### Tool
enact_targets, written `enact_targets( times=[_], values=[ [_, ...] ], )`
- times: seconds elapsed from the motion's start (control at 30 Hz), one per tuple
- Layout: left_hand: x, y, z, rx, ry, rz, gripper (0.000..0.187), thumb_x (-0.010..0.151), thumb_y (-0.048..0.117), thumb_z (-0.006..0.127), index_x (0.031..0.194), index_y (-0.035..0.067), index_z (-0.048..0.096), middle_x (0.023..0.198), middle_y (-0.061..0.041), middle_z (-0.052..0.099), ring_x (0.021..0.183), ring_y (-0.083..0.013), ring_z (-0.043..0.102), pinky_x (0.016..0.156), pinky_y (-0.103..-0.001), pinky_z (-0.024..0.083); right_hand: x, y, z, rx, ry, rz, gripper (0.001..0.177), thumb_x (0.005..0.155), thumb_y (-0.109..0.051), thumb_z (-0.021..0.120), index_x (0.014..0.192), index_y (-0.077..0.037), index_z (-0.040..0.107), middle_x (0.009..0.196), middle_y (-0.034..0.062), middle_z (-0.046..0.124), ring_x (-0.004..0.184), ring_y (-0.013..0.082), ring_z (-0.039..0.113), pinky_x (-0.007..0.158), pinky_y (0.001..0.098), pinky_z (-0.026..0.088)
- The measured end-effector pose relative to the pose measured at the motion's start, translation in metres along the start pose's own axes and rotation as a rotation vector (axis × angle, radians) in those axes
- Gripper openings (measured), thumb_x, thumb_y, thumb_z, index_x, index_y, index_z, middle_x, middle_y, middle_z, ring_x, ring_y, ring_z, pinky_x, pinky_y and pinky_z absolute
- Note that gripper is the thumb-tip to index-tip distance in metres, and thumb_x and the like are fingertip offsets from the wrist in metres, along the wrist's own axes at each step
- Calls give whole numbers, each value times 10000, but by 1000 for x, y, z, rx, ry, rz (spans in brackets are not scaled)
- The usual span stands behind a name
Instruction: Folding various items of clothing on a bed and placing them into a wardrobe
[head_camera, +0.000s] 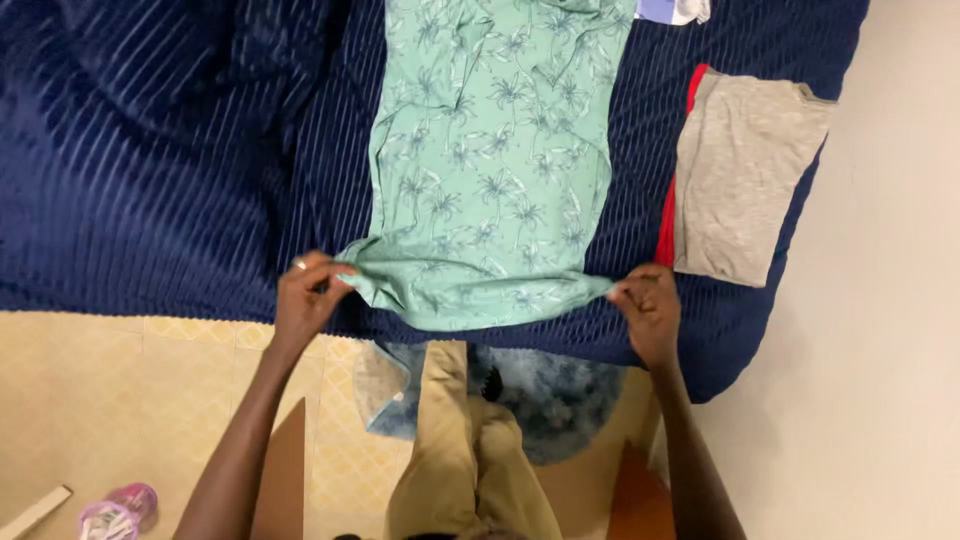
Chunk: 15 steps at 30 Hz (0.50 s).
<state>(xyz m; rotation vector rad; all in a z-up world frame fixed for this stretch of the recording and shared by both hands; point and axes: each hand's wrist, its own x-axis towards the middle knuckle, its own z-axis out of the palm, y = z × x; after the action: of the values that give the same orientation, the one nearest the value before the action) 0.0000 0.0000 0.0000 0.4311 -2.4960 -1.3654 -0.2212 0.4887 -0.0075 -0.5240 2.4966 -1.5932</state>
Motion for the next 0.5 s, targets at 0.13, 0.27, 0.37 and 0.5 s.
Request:
enact_targets(
  times=[0.13,0.27,0.37,0.5],
  values=[
    [85,-19,-6,-21,23,1,92,946,182,792,961,96,765,1097,-128,599,968,-327,600,973,-445,434,91,-7,-5,-51,-32,-12,60,1018,-42,701,1044,-30,648,1146,155,677,957,268,639,850,405,473],
    [188,-50,18,-215,94,-89,316,1169,190,452,949,71,645,837,-71,560,783,-218,524,807,-360,438,191,3,6,217,151,119,129,1086,-49,591,1059,-115,484,930,-48,444,851,46,447,778,189,396],
    [290,-80,54,-359,203,-108,327,1164,174,433,892,96,596,798,-8,532,789,-137,495,782,-302,435,291,43,30,484,105,120,135,1072,-138,623,1101,-165,494,965,-72,484,881,12,501,811,169,440],
    [415,-101,106,-353,324,-68,357,1099,417,417,863,159,491,820,53,450,787,-91,436,700,-326,386,390,95,81,446,96,214,311,1029,-409,681,1140,-124,622,911,-44,586,703,2,463,563,189,370]
  ],
)
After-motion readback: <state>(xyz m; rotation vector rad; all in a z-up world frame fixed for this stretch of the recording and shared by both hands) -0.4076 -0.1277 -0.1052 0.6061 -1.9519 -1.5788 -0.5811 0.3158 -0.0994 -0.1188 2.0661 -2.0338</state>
